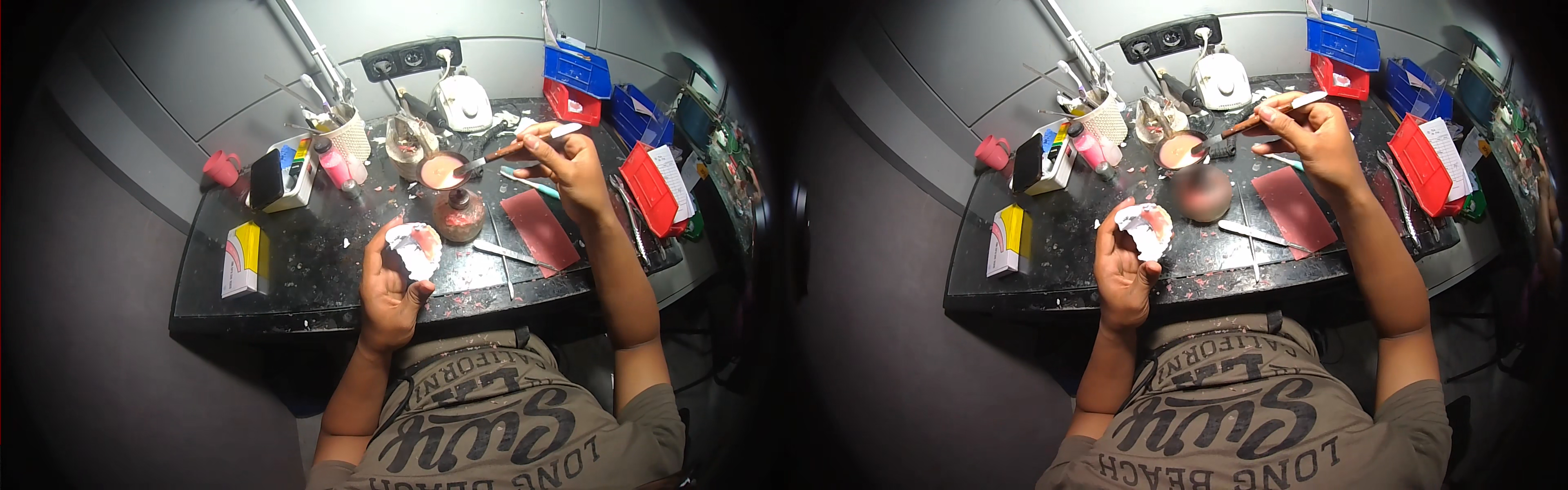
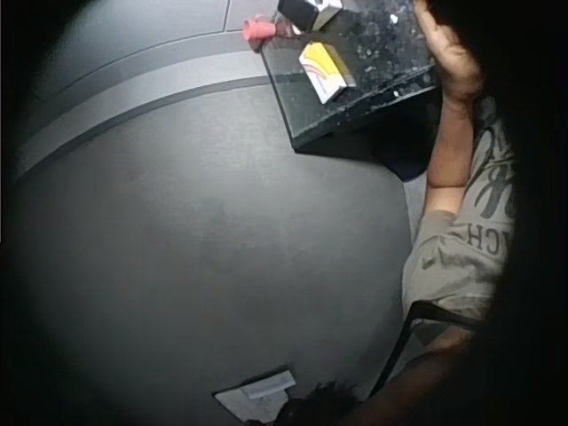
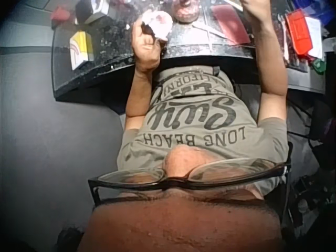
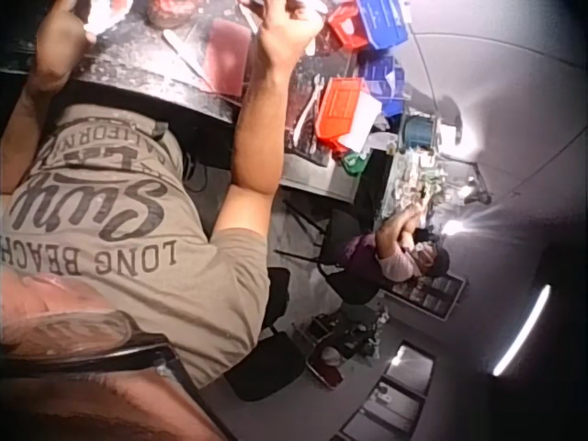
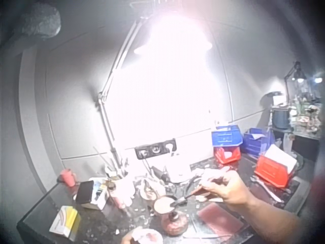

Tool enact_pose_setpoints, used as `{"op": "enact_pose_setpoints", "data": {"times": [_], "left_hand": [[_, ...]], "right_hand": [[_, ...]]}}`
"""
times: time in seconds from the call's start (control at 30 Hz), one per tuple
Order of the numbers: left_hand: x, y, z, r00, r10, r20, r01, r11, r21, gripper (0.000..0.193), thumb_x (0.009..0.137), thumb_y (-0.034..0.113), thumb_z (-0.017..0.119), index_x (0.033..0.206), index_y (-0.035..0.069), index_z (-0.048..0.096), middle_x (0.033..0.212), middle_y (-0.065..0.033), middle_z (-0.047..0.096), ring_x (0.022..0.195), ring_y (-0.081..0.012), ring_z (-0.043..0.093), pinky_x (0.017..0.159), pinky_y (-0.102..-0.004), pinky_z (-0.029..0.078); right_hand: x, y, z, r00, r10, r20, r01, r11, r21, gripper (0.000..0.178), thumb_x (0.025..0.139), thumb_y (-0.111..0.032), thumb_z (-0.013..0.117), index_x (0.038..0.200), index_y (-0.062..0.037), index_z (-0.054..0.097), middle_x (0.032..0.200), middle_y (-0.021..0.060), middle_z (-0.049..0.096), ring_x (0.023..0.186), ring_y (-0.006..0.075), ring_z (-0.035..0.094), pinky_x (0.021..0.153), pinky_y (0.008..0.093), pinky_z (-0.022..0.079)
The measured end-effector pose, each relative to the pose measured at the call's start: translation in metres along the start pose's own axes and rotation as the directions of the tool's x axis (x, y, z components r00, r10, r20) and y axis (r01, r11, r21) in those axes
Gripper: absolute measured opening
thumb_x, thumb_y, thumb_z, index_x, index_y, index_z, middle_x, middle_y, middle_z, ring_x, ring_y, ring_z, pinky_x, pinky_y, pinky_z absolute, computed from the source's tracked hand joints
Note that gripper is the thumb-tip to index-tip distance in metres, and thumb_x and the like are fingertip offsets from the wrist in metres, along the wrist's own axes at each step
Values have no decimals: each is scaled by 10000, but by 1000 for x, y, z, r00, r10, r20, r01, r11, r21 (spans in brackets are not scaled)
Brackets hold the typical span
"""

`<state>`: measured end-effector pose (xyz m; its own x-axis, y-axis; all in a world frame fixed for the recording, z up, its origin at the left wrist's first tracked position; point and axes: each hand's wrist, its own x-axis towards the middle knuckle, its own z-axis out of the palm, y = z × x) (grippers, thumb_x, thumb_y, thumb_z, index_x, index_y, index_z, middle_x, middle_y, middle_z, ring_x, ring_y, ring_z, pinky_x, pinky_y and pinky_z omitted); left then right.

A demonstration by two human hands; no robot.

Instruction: The person applies a pink liquid from a bottle onto a white dental impression using a small brush, and then places the impression into a metal molding frame.

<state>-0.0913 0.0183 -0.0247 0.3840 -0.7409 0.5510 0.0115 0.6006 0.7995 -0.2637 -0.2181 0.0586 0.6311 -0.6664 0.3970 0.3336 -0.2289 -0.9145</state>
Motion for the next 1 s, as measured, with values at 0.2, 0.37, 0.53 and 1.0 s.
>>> {"op": "enact_pose_setpoints", "data": {"times": [0.2,0.37,0.53,1.0], "left_hand": [[0,-1,1,1000,-7,-13,6,1000,-29,888,901,193,805,1544,-47,242,1394,-139,504,1290,-201,512,1111,-331,391],[0,0,1,996,-21,-82,27,996,79,967,867,440,805,1512,-67,293,1372,-158,499,1244,-236,565,1070,-410,496],[2,-3,-1,996,-2,-93,12,995,102,983,869,496,782,1507,-73,298,1355,-171,508,1228,-251,578,1024,-439,537],[1,1,1,992,-28,-122,39,995,89,982,866,564,748,1477,-93,349,1319,-169,527,1191,-252,596,958,-446,577]], "right_hand": [[1,4,2,1000,-25,9,25,1000,-5,180,1012,-123,649,1083,39,683,1003,136,729,952,214,744,740,307,651],[1,6,1,1000,-5,3,5,1000,-19,184,1013,-122,648,1083,44,680,1002,136,729,946,216,746,739,307,650],[0,2,3,1000,1,-3,-2,1000,-5,187,1014,-121,645,1084,50,677,1009,143,731,947,220,746,745,305,648],[0,2,0,1000,5,-27,-5,1000,-2,192,1011,-127,653,1095,44,677,1017,148,734,938,222,745,745,317,649]]}}
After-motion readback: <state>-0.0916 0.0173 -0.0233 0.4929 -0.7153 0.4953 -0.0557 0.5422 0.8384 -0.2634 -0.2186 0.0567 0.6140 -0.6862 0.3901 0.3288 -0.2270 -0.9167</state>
